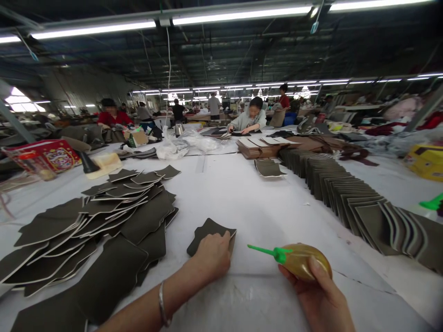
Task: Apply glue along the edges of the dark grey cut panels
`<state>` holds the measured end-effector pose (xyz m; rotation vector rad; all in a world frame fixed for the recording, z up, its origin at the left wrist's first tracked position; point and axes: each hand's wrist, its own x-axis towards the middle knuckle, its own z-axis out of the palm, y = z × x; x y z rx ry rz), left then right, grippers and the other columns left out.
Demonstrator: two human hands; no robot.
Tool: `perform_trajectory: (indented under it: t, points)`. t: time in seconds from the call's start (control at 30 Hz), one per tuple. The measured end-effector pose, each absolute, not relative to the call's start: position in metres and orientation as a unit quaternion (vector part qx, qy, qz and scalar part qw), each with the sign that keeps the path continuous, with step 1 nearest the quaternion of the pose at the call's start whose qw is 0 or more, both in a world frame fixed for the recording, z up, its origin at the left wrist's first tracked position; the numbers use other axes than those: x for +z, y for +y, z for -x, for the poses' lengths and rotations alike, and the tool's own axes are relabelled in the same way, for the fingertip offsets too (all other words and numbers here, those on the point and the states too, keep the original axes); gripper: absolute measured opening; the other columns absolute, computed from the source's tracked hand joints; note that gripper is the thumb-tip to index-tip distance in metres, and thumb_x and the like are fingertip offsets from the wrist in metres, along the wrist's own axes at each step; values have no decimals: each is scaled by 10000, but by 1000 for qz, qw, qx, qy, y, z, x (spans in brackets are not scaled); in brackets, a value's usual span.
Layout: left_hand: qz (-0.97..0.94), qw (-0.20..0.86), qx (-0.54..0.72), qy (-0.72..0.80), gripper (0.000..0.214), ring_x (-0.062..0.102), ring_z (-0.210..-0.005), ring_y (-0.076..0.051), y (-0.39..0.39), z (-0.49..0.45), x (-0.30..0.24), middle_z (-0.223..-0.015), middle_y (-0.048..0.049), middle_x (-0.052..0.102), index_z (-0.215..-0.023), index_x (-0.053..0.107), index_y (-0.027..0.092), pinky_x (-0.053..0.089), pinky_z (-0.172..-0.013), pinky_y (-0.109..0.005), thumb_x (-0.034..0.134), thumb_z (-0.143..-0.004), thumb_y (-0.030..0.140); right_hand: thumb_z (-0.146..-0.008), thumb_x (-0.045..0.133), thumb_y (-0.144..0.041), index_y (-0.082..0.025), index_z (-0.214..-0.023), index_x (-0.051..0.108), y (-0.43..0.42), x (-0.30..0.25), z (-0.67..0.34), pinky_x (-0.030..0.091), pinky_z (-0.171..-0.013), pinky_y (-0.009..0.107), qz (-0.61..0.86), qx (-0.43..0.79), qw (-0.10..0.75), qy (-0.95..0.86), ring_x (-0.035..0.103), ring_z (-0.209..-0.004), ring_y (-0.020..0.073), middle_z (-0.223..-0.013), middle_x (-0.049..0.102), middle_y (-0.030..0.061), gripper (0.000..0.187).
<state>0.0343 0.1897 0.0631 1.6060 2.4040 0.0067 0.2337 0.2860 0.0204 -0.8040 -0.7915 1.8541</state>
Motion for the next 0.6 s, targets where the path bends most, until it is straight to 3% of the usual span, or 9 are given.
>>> perform_trajectory:
  t: [0.13, 0.27, 0.47, 0.6]
  points:
    - [-585, 165, 16, 794, 640, 660, -925, -319, 175, -22, 71, -1053, -164, 686, -1415, 396, 164, 506, -800, -435, 369, -778, 106, -690, 776, -420, -277, -1131, 584, 286, 19, -235, 567, -749, 346, 341, 694, 474, -421, 606, -935, 252, -1016, 649, 28, 501]
    - [-584, 201, 35, 786, 663, 661, -950, -324, 168, -22, 74, -1079, -152, 688, -1418, 410, 202, 513, -806, -425, 379, -762, 111, -634, 796, -482, -289, -1151, 554, 285, 30, -233, 525, -784, 356, 388, 562, 476, -554, 578, -934, 257, -1047, 597, 24, 603]
    - [-594, 217, 84, 770, 643, 657, -971, -345, 166, -19, 72, -1105, -140, 686, -1381, 468, 225, 508, -830, -457, 394, -747, 146, -675, 751, -510, -289, -1133, 520, 276, 50, -216, 377, -965, 467, 370, 446, 432, -691, 536, -1032, 298, -1118, 553, 31, 559]
    - [-588, 217, 91, 774, 629, 659, -965, -346, 165, -16, 68, -1105, -130, 688, -1369, 484, 245, 513, -823, -459, 416, -746, 180, -707, 723, -510, -273, -1142, 508, 280, 48, -208, 401, -934, 441, 351, 378, 418, -748, 539, -1018, 283, -1126, 548, 39, 541]
